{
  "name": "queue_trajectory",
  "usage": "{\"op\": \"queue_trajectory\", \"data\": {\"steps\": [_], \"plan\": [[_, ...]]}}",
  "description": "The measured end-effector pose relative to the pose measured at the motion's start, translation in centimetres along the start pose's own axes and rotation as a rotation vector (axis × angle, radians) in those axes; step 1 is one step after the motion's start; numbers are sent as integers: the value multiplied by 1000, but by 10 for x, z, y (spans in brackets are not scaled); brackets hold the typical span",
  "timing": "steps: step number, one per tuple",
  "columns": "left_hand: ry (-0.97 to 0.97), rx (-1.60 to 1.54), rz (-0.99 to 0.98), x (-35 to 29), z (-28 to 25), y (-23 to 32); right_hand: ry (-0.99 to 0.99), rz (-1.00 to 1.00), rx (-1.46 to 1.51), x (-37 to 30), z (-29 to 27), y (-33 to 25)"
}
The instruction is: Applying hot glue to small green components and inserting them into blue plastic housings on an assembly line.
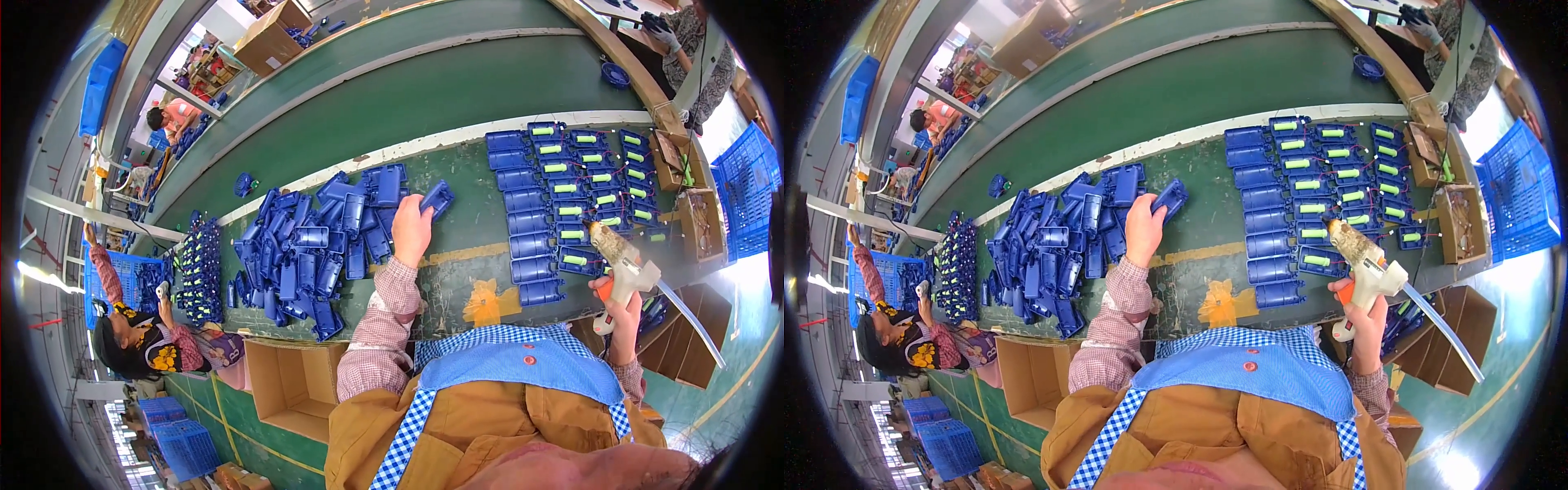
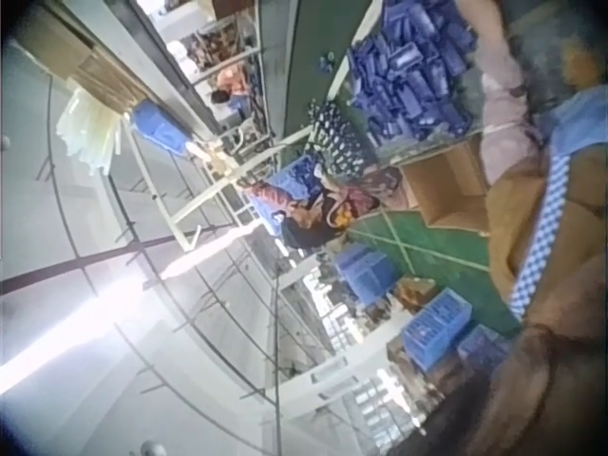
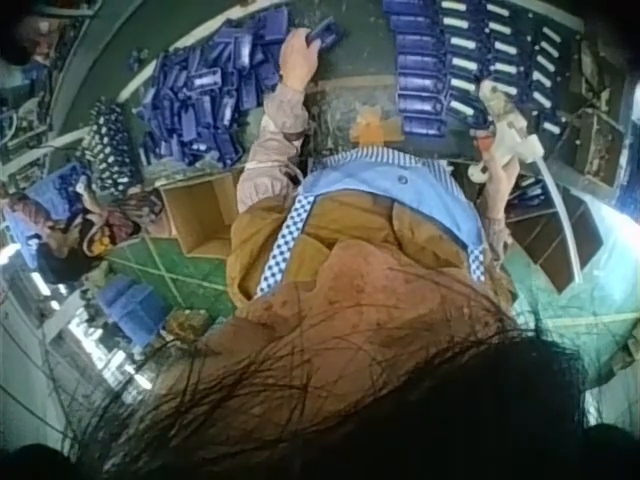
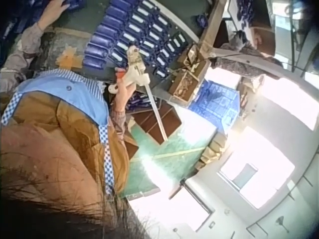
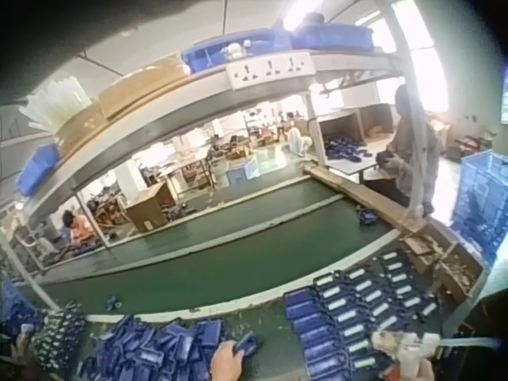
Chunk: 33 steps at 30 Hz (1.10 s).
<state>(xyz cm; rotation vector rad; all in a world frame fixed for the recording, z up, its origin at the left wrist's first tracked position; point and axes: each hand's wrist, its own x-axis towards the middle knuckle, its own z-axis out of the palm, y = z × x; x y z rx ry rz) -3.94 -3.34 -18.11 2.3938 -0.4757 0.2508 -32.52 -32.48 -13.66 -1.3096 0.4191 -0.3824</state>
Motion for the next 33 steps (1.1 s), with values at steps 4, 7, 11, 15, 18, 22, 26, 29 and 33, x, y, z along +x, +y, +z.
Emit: {"op": "queue_trajectory", "data": {"steps": [4,7,11,15,18,22,26,29,33], "plan": [[-208,-177,128,-1,8,7,-34,-18,-25,2,1,3],[-240,-50,181,-6,8,20,-35,-16,-26,1,2,3],[-254,62,218,-14,14,18,-25,1,-22,0,1,3],[-270,92,257,-24,13,19,8,25,-17,1,4,3],[-220,-170,225,-27,9,30,4,28,-10,0,3,2],[-12,31,235,-22,-4,13,-6,20,7,0,3,3],[2,290,348,-14,-18,-21,1,18,15,-1,2,2],[-81,341,401,-7,-21,-32,-4,29,10,0,2,4],[-218,460,411,4,-24,-33,-5,37,2,-1,3,5]]}}
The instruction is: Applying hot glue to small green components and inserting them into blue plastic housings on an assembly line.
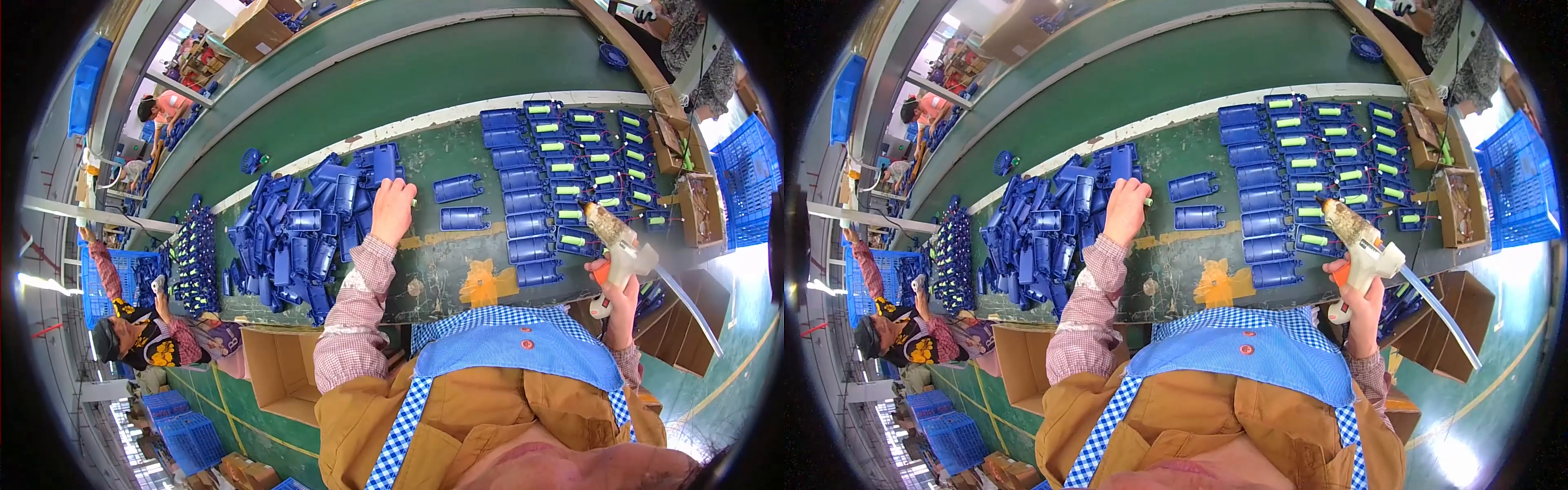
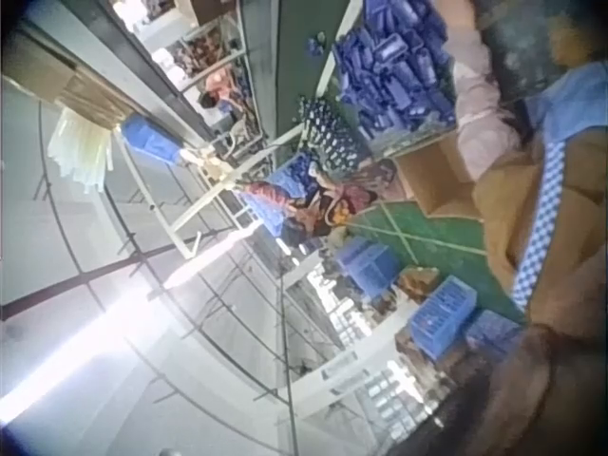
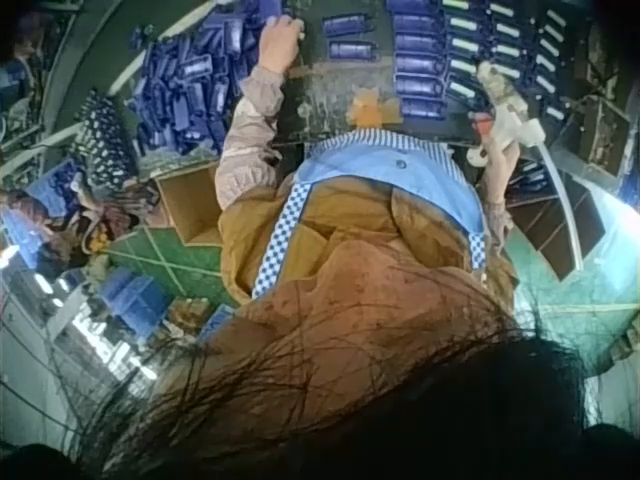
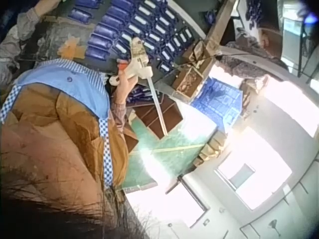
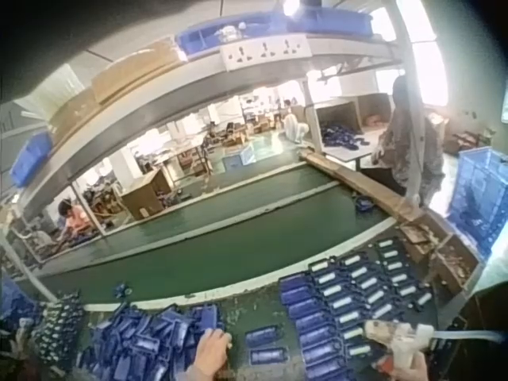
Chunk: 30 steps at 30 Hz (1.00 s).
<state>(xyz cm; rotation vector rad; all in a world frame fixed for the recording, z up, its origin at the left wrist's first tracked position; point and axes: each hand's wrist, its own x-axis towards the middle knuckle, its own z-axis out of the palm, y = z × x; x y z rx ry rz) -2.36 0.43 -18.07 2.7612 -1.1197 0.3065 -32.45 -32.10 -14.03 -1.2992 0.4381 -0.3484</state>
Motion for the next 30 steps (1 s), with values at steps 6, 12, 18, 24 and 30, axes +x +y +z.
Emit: {"op": "queue_trajectory", "data": {"steps": [6,12,18,24,30], "plan": [[193,-336,-65,9,-12,8,13,-25,16,-2,1,-2],[234,-1135,-427,0,-14,8,-9,-26,-6,-1,1,-3],[170,-1509,-597,-4,-26,22,-5,-26,-8,0,2,-3],[319,-1694,-710,-11,-18,23,-12,-21,-23,0,3,-5],[154,-1642,-751,-21,-6,26,-26,-33,-9,0,3,-3]]}}
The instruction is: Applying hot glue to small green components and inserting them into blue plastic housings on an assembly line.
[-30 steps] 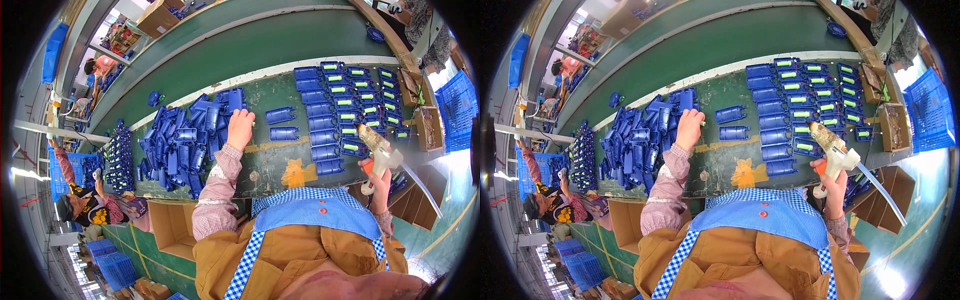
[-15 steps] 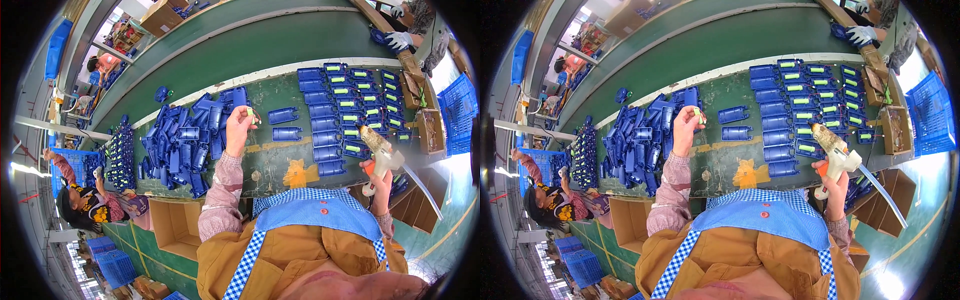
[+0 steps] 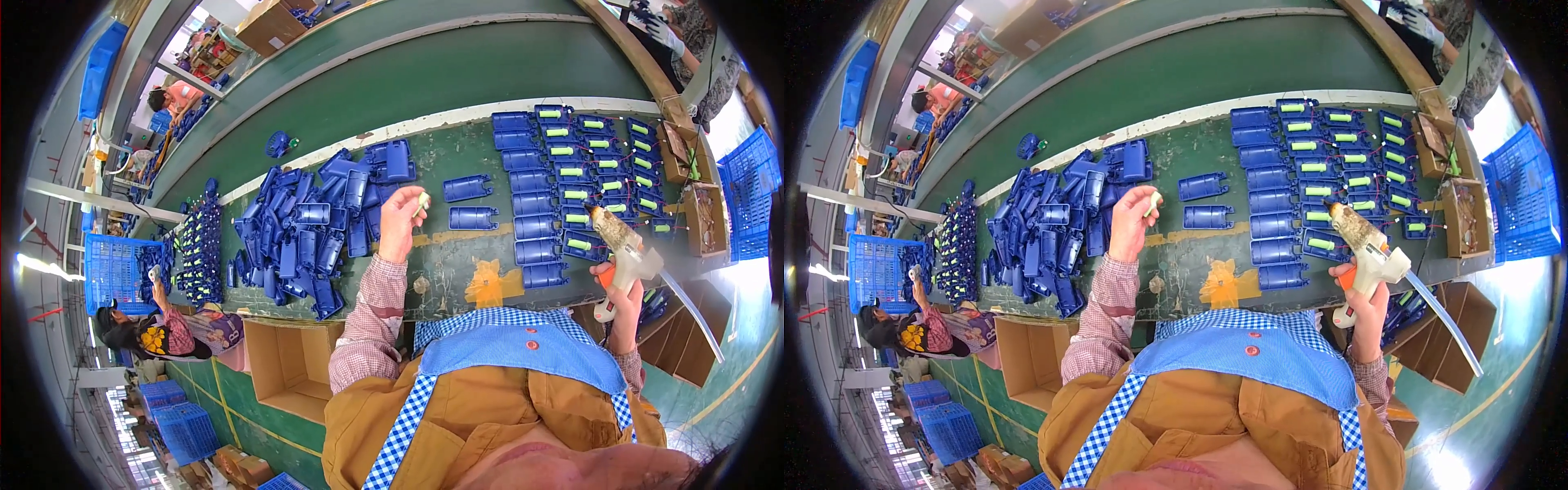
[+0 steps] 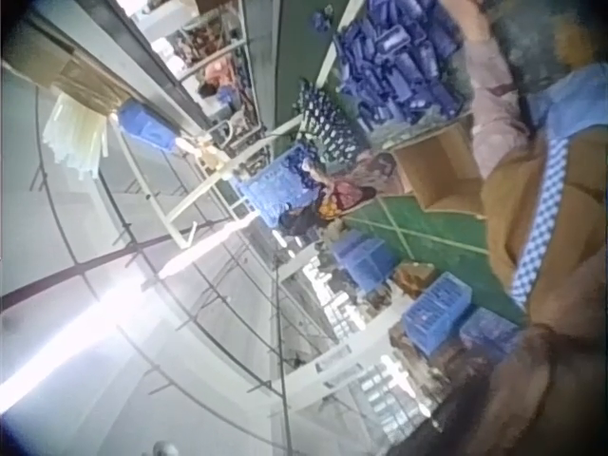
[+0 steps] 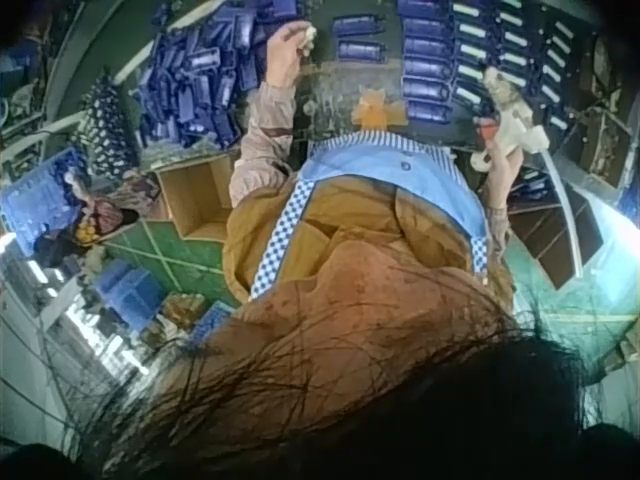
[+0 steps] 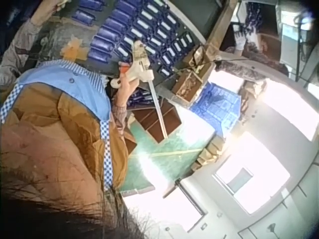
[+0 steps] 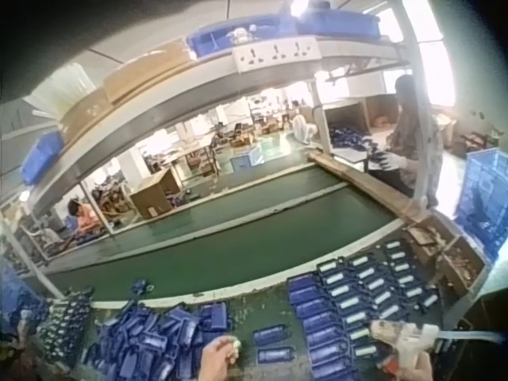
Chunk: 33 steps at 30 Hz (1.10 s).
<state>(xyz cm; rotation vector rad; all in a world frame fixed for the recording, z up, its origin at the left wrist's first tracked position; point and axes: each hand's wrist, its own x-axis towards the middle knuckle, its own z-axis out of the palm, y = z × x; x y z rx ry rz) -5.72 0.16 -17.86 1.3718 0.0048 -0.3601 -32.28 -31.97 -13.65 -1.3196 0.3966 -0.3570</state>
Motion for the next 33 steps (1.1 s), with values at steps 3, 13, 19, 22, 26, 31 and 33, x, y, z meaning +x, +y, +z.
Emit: {"op": "queue_trajectory", "data": {"steps": [3,13,19,22,26,31,33], "plan": [[-73,331,33,-3,-9,-6,-22,-11,-11,0,0,-1],[387,1436,721,35,-6,26,-11,-7,-8,-2,4,-2],[439,1605,424,52,11,35,-3,-11,15,-4,3,-2],[395,1658,318,60,13,29,15,-1,30,-5,5,-1],[377,1662,372,65,16,25,0,2,18,-3,3,2],[176,1568,610,70,20,16,-3,3,33,-1,3,3],[108,1493,722,75,15,5,-9,4,36,-1,4,3]]}}
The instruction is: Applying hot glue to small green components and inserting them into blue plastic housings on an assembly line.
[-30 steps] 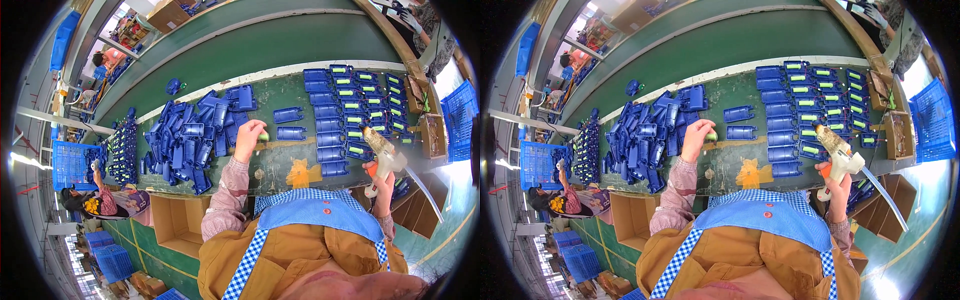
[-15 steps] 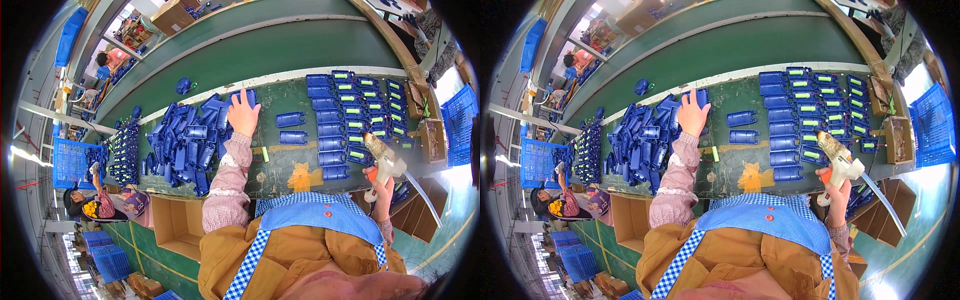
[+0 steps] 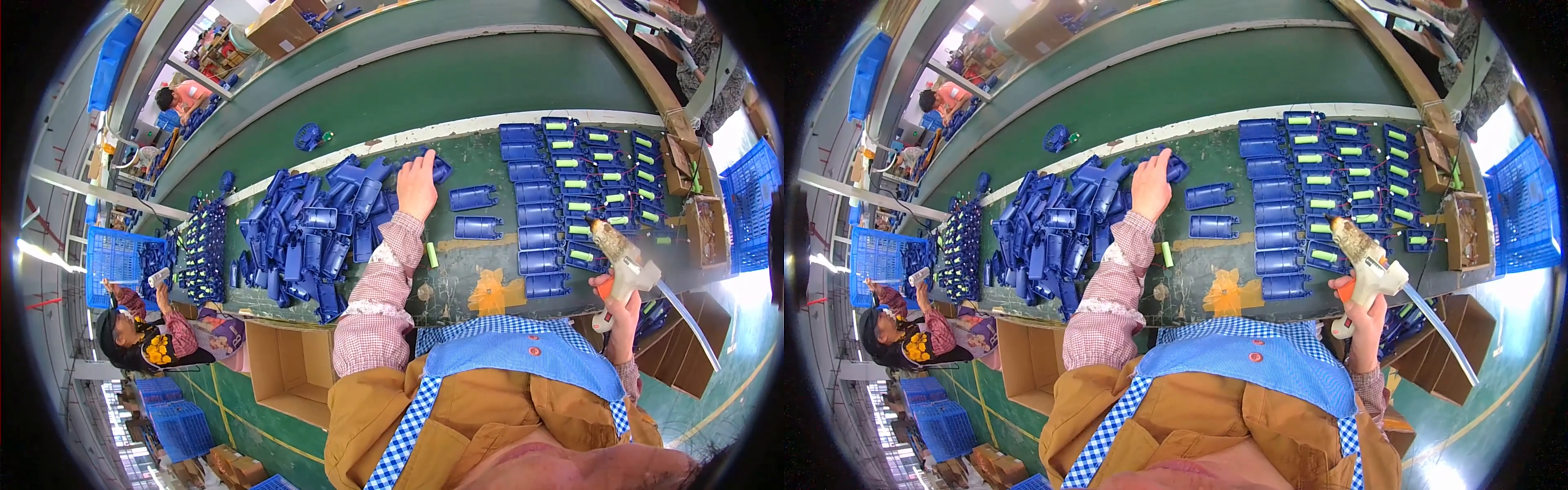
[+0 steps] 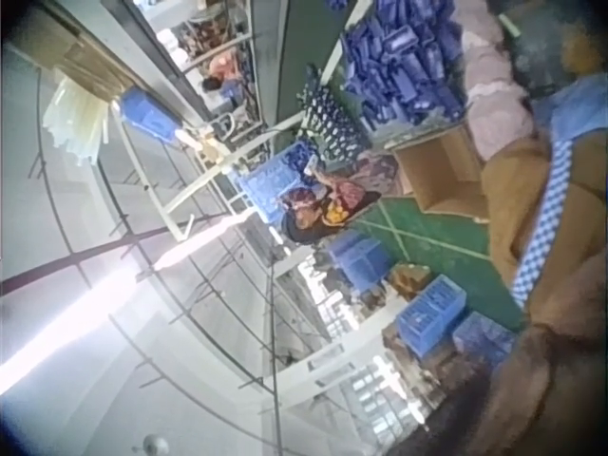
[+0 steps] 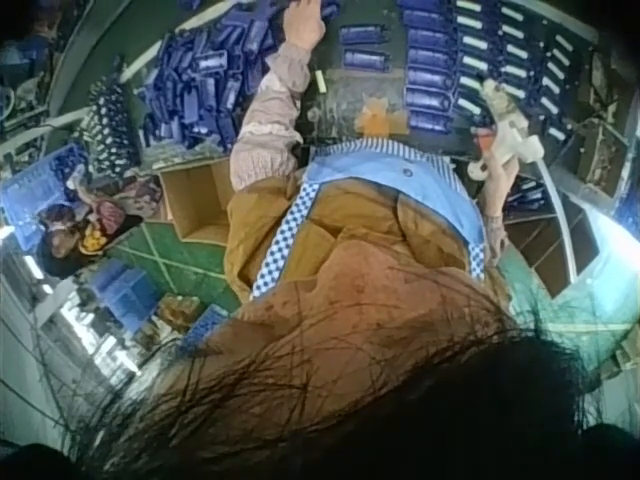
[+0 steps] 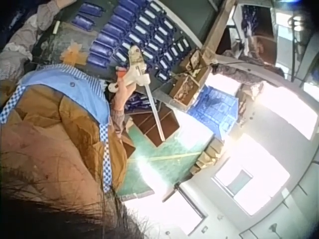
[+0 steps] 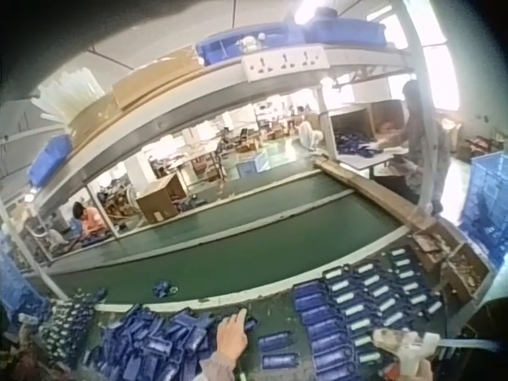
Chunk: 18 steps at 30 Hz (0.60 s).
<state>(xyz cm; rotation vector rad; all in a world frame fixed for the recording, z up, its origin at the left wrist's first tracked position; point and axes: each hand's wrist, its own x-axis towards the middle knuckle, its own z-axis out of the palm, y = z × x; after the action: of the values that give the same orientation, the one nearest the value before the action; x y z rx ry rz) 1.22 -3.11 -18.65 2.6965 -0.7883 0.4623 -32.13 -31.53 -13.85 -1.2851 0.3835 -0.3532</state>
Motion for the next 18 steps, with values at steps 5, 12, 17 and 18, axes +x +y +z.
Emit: {"op": "queue_trajectory", "data": {"steps": [5,12,17,18], "plan": [[-1,-66,140,4,1,4,22,-9,-23,-1,-5,2],[360,-446,-248,12,-10,-9,28,13,4,0,0,-2],[372,-2,-387,20,-21,-12,16,0,29,-3,-1,-3],[344,21,-372,21,-20,-8,20,-2,29,-2,-2,-2]]}}
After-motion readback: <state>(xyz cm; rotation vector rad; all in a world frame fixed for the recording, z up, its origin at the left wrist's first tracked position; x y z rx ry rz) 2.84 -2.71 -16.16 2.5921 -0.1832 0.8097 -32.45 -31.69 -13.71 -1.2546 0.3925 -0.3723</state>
